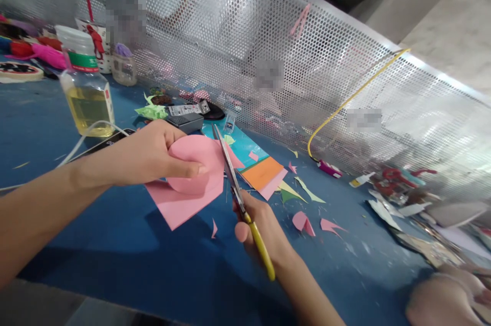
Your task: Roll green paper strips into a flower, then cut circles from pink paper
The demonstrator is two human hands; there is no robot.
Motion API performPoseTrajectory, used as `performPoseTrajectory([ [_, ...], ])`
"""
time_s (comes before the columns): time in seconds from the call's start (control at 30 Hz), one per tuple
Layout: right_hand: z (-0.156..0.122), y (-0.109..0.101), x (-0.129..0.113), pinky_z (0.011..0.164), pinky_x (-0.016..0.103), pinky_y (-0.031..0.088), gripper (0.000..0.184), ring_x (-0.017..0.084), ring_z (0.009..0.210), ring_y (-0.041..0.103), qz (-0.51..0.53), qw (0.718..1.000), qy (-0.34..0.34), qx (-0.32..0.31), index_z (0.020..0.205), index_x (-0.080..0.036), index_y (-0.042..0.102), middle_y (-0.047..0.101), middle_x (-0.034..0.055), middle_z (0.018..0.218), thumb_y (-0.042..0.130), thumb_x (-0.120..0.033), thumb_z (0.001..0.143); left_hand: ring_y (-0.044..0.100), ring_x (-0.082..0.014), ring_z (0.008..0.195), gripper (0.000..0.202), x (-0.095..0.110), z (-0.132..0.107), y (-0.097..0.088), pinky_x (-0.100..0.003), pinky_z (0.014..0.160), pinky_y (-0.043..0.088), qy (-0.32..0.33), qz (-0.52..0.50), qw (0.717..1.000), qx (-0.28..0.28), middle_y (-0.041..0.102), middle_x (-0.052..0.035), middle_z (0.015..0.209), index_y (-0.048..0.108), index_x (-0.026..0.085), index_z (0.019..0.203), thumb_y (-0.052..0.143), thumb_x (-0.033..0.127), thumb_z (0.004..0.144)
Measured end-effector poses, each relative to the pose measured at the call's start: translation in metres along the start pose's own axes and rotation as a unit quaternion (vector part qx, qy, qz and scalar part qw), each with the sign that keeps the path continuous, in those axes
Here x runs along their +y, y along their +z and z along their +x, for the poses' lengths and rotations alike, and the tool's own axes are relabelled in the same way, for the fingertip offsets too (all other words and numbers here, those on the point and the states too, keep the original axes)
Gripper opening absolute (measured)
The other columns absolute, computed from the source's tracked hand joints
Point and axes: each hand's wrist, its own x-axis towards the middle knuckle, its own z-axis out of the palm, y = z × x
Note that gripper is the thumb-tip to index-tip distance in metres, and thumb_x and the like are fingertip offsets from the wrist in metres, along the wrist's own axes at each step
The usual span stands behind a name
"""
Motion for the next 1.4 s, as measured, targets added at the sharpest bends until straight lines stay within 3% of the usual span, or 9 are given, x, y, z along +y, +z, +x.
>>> performPoseTrajectory([
  [0.3,0.0,-0.007,-0.001,0.047,0.026,0.028,0.078,0.012,0.049,0.034,-0.037,0.999,0.004,-0.011,0.069,-0.02,0.042,0.04,-0.0027,0.056,0.013,-0.092,0.059,0.022,-0.0046,0.042,0.041,0.0,-0.001,-0.011,-0.019,0.036,0.014,0.027,0.046,0.999,-0.007,0.025,0.005,0.047,0.026,0.019,0.049,0.063,0.032,0.063],
  [0.47,0.0,-0.003,-0.002,0.045,0.027,0.03,0.08,0.013,0.05,0.038,-0.043,0.999,0.009,-0.014,0.07,-0.02,0.042,0.044,-0.0008,0.058,0.008,-0.092,0.059,0.022,-0.0045,0.041,0.042,-0.002,-0.002,-0.013,-0.02,0.036,0.014,0.024,0.046,0.998,-0.023,0.025,0.0046,0.047,0.024,0.019,0.049,0.062,0.032,0.064],
  [0.67,-0.002,-0.004,-0.004,0.044,0.027,0.03,0.077,0.013,0.048,0.039,-0.043,0.999,0.007,-0.023,0.065,-0.022,0.041,0.045,-0.0005,0.054,0.007,-0.091,0.062,0.021,-0.0044,0.04,0.041,-0.002,-0.002,-0.012,-0.022,0.037,0.011,0.032,0.034,0.999,-0.001,0.024,0.0046,0.046,0.027,0.019,0.047,0.062,0.033,0.062],
  [0.93,-0.001,-0.005,0.0,0.043,0.026,0.029,0.074,0.013,0.047,0.039,-0.058,0.997,-0.003,-0.044,0.055,-0.022,0.038,0.044,-0.0001,0.05,0.007,-0.09,0.062,0.02,-0.0043,0.037,0.042,-0.003,-0.002,-0.018,-0.023,0.038,0.008,-0.001,0.058,0.998,-0.016,0.023,0.005,0.044,0.025,0.02,0.046,0.063,0.032,0.06],
  [1.1,-0.001,-0.005,-0.001,0.044,0.026,0.031,0.074,0.013,0.047,0.04,-0.053,0.997,0.007,-0.049,0.057,-0.022,0.039,0.044,-0.0007,0.05,0.009,-0.09,0.061,0.017,-0.0027,0.038,0.044,-0.003,-0.002,-0.02,-0.022,0.04,0.006,-0.003,0.067,0.998,-0.001,0.022,0.0055,0.044,0.026,0.02,0.045,0.066,0.032,0.058],
  [1.27,-0.001,-0.004,-0.002,0.044,0.026,0.033,0.073,0.013,0.046,0.042,-0.038,0.998,0.004,-0.053,0.062,-0.022,0.041,0.044,-0.0014,0.051,0.012,-0.089,0.064,0.016,-0.0024,0.04,0.044,-0.002,-0.003,-0.021,-0.022,0.04,0.006,0.01,0.103,0.995,-0.012,0.021,0.0067,0.044,0.022,0.021,0.048,0.061,0.031,0.065],
  [1.4,-0.001,-0.004,-0.002,0.043,0.026,0.033,0.073,0.013,0.045,0.041,-0.036,0.998,0.007,-0.051,0.061,-0.023,0.041,0.044,-0.0018,0.049,0.012,-0.089,0.064,0.017,-0.0034,0.041,0.042,0.002,-0.005,-0.02,-0.023,0.038,0.008,-0.015,0.118,0.993,-0.019,0.02,0.0067,0.042,0.021,0.021,0.048,0.058,0.027,0.065],
])
